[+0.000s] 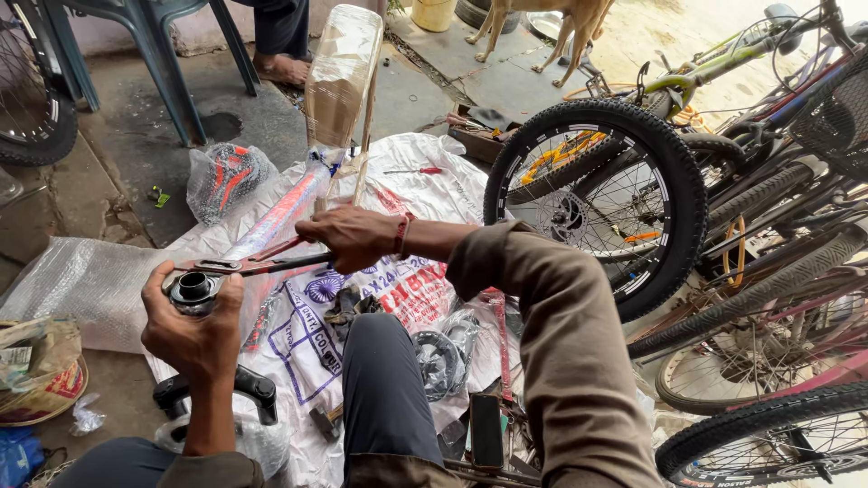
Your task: The person sits on the floor and uses a spray can to apply lubricant to a bicycle headset bearing. They then use pliers to adjust the bearing components. The workspace is cluttered with bicycle parts and tools.
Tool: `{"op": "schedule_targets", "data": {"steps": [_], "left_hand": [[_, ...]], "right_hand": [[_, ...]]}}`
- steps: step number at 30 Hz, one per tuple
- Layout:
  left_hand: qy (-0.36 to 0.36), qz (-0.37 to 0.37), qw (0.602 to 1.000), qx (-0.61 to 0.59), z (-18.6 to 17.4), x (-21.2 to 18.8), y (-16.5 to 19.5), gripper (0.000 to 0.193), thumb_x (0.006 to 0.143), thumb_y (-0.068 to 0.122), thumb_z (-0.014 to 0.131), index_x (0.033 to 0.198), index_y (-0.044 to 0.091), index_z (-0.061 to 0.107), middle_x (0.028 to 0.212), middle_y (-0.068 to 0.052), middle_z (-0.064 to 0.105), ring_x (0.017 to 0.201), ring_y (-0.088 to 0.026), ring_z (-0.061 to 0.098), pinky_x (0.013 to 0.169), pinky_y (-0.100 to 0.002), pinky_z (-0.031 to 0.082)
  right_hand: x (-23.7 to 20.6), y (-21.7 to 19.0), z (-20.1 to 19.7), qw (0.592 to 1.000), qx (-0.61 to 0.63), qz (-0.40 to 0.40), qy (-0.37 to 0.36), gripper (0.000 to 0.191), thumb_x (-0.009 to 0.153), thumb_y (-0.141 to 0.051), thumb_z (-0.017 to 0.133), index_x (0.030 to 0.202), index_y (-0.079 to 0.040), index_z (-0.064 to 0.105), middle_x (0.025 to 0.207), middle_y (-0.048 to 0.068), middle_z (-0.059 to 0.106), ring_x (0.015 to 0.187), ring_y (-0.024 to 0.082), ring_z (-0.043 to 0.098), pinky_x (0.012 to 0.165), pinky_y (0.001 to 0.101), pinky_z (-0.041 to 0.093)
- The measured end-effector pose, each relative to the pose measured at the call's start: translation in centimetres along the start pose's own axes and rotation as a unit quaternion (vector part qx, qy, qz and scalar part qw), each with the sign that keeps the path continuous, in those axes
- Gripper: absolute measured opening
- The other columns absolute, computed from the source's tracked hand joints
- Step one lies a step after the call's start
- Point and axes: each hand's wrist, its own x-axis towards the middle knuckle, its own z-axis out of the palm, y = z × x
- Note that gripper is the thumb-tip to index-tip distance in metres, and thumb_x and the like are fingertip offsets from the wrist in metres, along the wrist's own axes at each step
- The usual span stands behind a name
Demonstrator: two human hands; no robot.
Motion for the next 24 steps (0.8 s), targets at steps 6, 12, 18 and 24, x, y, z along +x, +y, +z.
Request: {"op": "schedule_targets", "data": {"steps": [6,12,18,24], "left_hand": [[-0.018,-0.068,0.997,-0.031,-0.3,1.1,0.6,0.063,0.081,0.034,0.083,0.131,0.000,0.064,0.106,-0.009,0.075,0.094,-0.016,0.071,0.086,-0.032,0.057],[0.014,-0.044,0.999,0.004,-0.3,1.4,1.1,0.069,0.075,0.043,0.086,0.127,0.004,0.064,0.100,-0.010,0.077,0.090,-0.022,0.076,0.081,-0.035,0.059],[0.057,0.008,0.997,0.048,-0.1,1.5,1.1,0.080,0.076,0.051,0.087,0.132,0.002,0.059,0.103,-0.012,0.076,0.091,-0.026,0.076,0.081,-0.038,0.059],[-0.082,-0.011,0.997,-0.014,-3.3,0.5,-1.7,0.103,0.079,0.059,0.082,0.150,-0.001,0.038,0.130,-0.021,0.065,0.117,-0.033,0.066,0.097,-0.042,0.053]], "right_hand": [[-3.5,-2.7,0.8,0.997,0.023,0.011,0.071,0.049,0.070,-0.022,0.071,0.113,-0.004,0.057,0.084,0.019,0.063,0.083,0.041,0.063,0.072,0.0503,0.048],[-0.4,-0.1,-0.4,1.000,0.005,0.008,0.005,0.055,0.076,-0.016,0.066,0.129,-0.006,0.054,0.104,0.018,0.059,0.101,0.036,0.059,0.086,0.0485,0.045],[3.6,1.9,-0.4,0.996,0.005,-0.086,0.032,0.050,0.074,-0.010,0.066,0.123,-0.005,0.056,0.105,0.018,0.060,0.103,0.039,0.060,0.088,0.0484,0.047],[4.0,2.9,0.1,0.997,0.005,-0.080,0.015,0.046,0.073,-0.002,0.064,0.118,-0.003,0.056,0.109,0.020,0.066,0.103,0.040,0.063,0.086,0.0504,0.050]]}}
